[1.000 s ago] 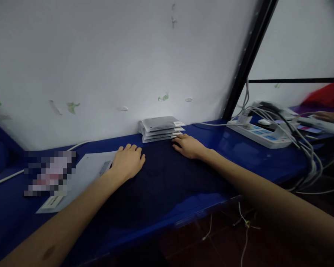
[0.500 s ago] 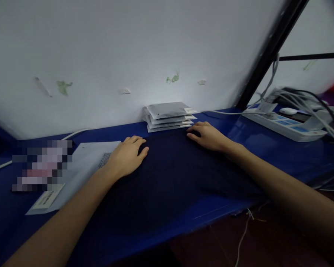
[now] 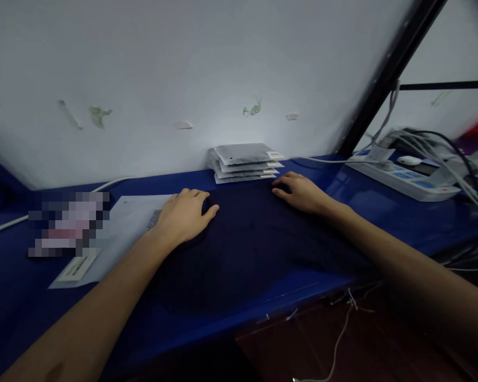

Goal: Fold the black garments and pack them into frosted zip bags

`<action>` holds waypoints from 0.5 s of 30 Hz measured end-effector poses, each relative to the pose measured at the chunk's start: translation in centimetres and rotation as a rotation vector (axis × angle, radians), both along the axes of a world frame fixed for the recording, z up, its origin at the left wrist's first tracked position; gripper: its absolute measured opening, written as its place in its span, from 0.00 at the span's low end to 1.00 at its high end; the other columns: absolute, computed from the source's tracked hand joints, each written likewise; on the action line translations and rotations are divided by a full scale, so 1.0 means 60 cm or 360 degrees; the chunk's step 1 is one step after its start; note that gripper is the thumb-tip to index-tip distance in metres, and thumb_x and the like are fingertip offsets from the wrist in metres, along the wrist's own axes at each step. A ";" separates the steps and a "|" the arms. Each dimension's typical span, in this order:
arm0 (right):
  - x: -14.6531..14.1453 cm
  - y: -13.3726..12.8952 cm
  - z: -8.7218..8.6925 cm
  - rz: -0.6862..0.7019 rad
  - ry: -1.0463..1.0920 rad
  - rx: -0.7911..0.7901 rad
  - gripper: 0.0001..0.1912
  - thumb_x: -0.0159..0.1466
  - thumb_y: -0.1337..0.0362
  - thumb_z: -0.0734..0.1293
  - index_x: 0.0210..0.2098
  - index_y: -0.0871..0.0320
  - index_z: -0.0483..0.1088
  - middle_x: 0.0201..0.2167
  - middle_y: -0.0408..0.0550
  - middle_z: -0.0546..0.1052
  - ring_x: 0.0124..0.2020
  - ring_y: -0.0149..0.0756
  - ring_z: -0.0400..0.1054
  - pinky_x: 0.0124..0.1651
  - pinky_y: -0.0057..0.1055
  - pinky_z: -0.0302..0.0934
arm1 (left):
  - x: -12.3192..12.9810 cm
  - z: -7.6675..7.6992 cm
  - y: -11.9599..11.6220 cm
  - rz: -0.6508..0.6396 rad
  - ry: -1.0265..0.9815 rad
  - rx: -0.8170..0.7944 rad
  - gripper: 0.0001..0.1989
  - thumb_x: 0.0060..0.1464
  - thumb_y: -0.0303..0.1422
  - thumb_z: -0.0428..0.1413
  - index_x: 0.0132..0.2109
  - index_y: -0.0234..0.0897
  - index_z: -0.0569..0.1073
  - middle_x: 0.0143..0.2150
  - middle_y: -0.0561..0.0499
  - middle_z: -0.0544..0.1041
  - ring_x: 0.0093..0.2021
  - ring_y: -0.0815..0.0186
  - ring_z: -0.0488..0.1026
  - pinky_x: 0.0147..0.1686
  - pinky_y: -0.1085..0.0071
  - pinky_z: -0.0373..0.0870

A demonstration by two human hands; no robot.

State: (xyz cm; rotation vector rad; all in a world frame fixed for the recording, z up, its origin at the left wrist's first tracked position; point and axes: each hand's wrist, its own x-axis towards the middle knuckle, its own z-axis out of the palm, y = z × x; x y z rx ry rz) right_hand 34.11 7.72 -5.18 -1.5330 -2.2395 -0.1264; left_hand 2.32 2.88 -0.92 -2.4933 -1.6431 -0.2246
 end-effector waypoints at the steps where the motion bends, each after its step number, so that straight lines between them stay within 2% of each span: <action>1: 0.000 -0.001 0.000 -0.0017 -0.0001 -0.0004 0.19 0.66 0.56 0.61 0.48 0.59 0.75 0.47 0.58 0.75 0.48 0.48 0.69 0.55 0.46 0.62 | 0.000 0.001 0.000 0.0010 0.0004 0.0002 0.27 0.64 0.47 0.44 0.59 0.35 0.70 0.58 0.43 0.74 0.58 0.50 0.67 0.55 0.54 0.65; 8: -0.007 -0.008 0.003 -0.0023 -0.0026 -0.0009 0.18 0.66 0.56 0.61 0.48 0.59 0.74 0.46 0.58 0.75 0.47 0.47 0.70 0.54 0.44 0.63 | -0.002 0.001 0.001 0.0062 -0.0058 -0.0061 0.27 0.63 0.49 0.44 0.59 0.37 0.70 0.57 0.44 0.75 0.57 0.50 0.67 0.53 0.56 0.67; 15: -0.012 -0.014 0.009 -0.0013 -0.0065 -0.0010 0.18 0.66 0.57 0.60 0.48 0.59 0.74 0.45 0.57 0.75 0.48 0.47 0.70 0.53 0.44 0.64 | -0.004 -0.003 0.004 0.0042 -0.0118 -0.0055 0.26 0.62 0.50 0.46 0.57 0.38 0.71 0.56 0.43 0.75 0.56 0.48 0.68 0.52 0.53 0.67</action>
